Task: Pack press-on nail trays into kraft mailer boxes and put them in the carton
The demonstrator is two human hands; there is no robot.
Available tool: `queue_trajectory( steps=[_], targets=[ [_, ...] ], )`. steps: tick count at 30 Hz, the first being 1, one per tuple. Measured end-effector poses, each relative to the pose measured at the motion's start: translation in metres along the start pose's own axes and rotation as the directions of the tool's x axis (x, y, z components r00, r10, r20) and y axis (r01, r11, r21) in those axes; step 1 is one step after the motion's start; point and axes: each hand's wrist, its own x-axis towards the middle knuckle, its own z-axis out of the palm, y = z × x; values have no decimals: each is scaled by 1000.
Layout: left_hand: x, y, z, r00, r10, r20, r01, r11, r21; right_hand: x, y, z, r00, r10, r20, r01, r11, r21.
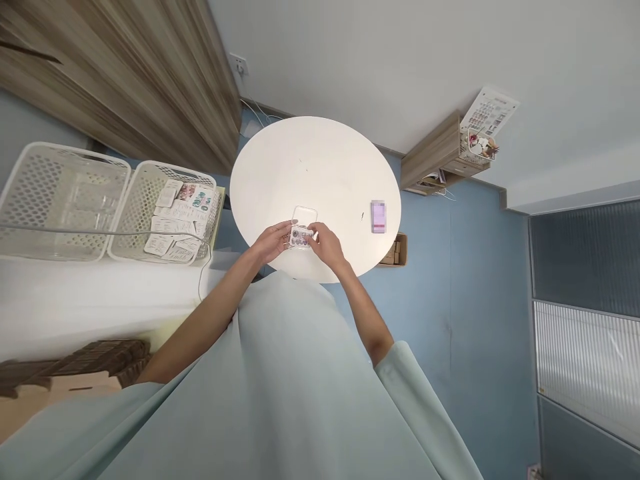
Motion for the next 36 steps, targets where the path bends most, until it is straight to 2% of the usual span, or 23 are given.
queue_trajectory(
  steps=[5,10,12,14,17,20,22,29,34,36],
  targets=[
    [-1,2,3,999,37,21,-38,999,30,-5,1,-1,1000,-24,-3,23,985,-173],
    [-6,5,7,999,34,15,-34,999,40,-6,-3,-3,1000,5,10,-3,981,-195],
    [-7,6,6,1000,28,10,-28,999,38,-3,-3,-6,1000,21,-11,-22,990,-138],
    [-8,6,5,1000,21,1,-21,999,36,3,1,-10,995,57,-83,-60,998,-36],
    [-10,4,3,1000,5,-2,-5,999,32,18,12,-13,960,198,-198,-170,974,149],
    [-13,2,2,1000,-16,8,16,999,34,34,23,-10,933,327,-148,-274,916,294],
    [-15,0,2,1000,-28,10,27,999,40,42,27,-5,935,342,-98,-291,892,346],
    [-21,-7,1,999,-45,-19,45,999,27,49,19,-3,954,270,-127,-215,918,334],
    [-24,-12,1,999,-32,-14,32,999,-13,27,-4,-18,978,140,-155,-81,938,338],
    [-25,-14,2,1000,-24,-16,24,999,-21,11,-14,-24,989,68,-129,-19,936,350]
  ],
)
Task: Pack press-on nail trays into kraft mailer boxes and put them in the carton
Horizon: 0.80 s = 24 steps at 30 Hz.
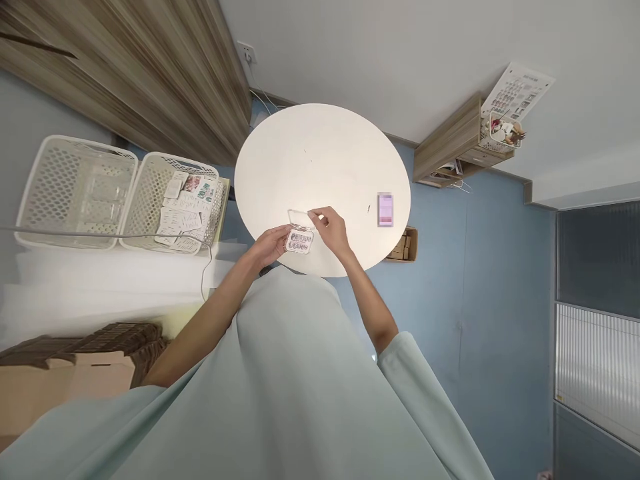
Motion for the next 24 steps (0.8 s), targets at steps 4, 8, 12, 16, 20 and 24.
queue_trajectory(
  steps=[4,8,12,16,20,24],
  targets=[
    [-1,-3,1,999,-34,-7,34,999,-16,-32,-8,-3,992,-34,121,37,999,-17],
    [-3,-5,1,1000,-30,-4,30,999,-16,-55,3,-1,982,12,187,-2,999,-52],
    [-4,-6,1,1000,24,-16,-24,1000,12,-68,17,1,983,52,177,-38,996,-79],
    [-4,-9,2,999,31,-28,-30,999,34,-70,26,2,983,148,107,-145,989,-36],
    [-5,-10,5,998,42,-43,-40,998,51,-68,34,4,922,355,156,-371,924,90],
    [-10,-10,8,998,54,-46,-50,996,67,-71,40,11,883,367,294,-440,866,239]
  ],
)
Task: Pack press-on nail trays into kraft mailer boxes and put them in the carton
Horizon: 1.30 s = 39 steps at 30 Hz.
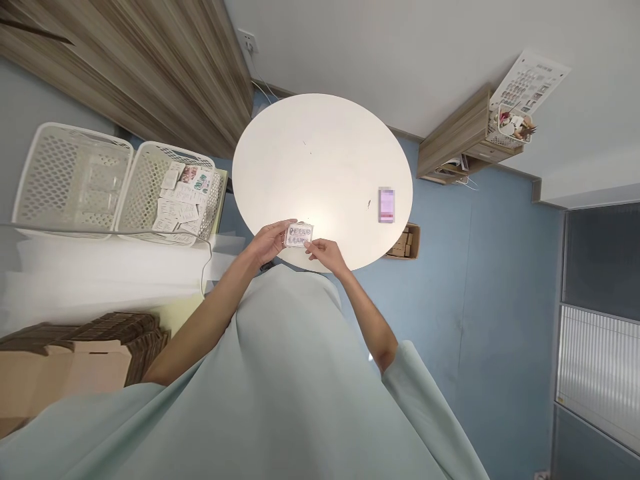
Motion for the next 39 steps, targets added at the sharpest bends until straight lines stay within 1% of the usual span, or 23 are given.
queue_trajectory(
  steps=[2,4,9,11,18,22,25,28,32,36,39],
  targets=[
    [-4,0,0,1000,11,-8,-11,1000,14,0,3,4,1000,-12,-8,13,998,57],
    [-8,0,-2,1000,4,-31,-2,998,62,0,6,6,1000,-12,-14,13,996,87],
    [-19,-5,-21,984,-122,-128,150,959,242,6,13,8,999,15,-50,-11,997,82],
    [-22,-9,-28,979,-134,-156,173,947,271,9,15,9,998,26,-53,-22,997,78],
    [-29,-16,-42,977,-53,-204,119,938,325,15,16,20,999,45,-8,-45,996,82],
    [-33,-17,-48,974,-1,-226,96,907,410,24,19,28,999,49,19,-51,995,88],
    [-32,-19,-55,964,44,-261,87,878,471,36,25,36,997,62,35,-65,995,74],
    [-26,-24,-65,950,66,-306,101,860,501,52,32,45,995,87,41,-89,995,54],
    [-10,-31,-79,915,63,-399,143,873,466,76,41,57,989,138,51,-139,990,19],
    [8,-40,-88,859,37,-510,228,865,446,99,50,70,972,230,42,-230,973,-9],
    [18,-46,-92,834,2,-552,302,835,459,112,56,80,951,310,0,-310,951,-1]
  ],
)
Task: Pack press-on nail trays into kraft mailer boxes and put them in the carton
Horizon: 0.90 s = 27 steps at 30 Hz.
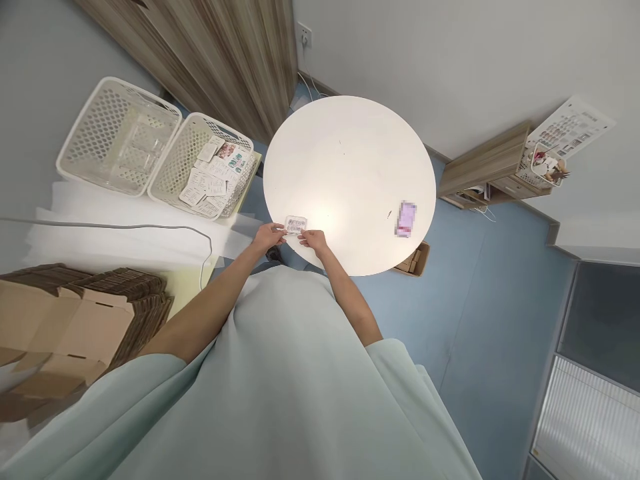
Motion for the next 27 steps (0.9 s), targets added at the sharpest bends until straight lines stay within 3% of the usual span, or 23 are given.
queue_trajectory(
  steps=[5,11,20,23,27],
  targets=[
    [8,-6,1,997,-20,72,17,999,41,10,3,9,995,87,-46,-87,996,-15],
    [2,-12,-6,994,-1,108,-6,998,66,2,2,-3,997,76,-22,-78,994,-73],
    [-43,-18,-24,988,149,27,-146,986,-86,-23,-14,-30,971,-116,208,159,966,-206],
    [-63,-28,-32,986,165,-37,-168,974,-152,-22,-21,-24,939,-164,302,244,936,-253],
    [-83,-48,-46,979,129,-155,-165,954,-249,-16,-32,4,891,-177,419,328,889,-320]
  ],
)
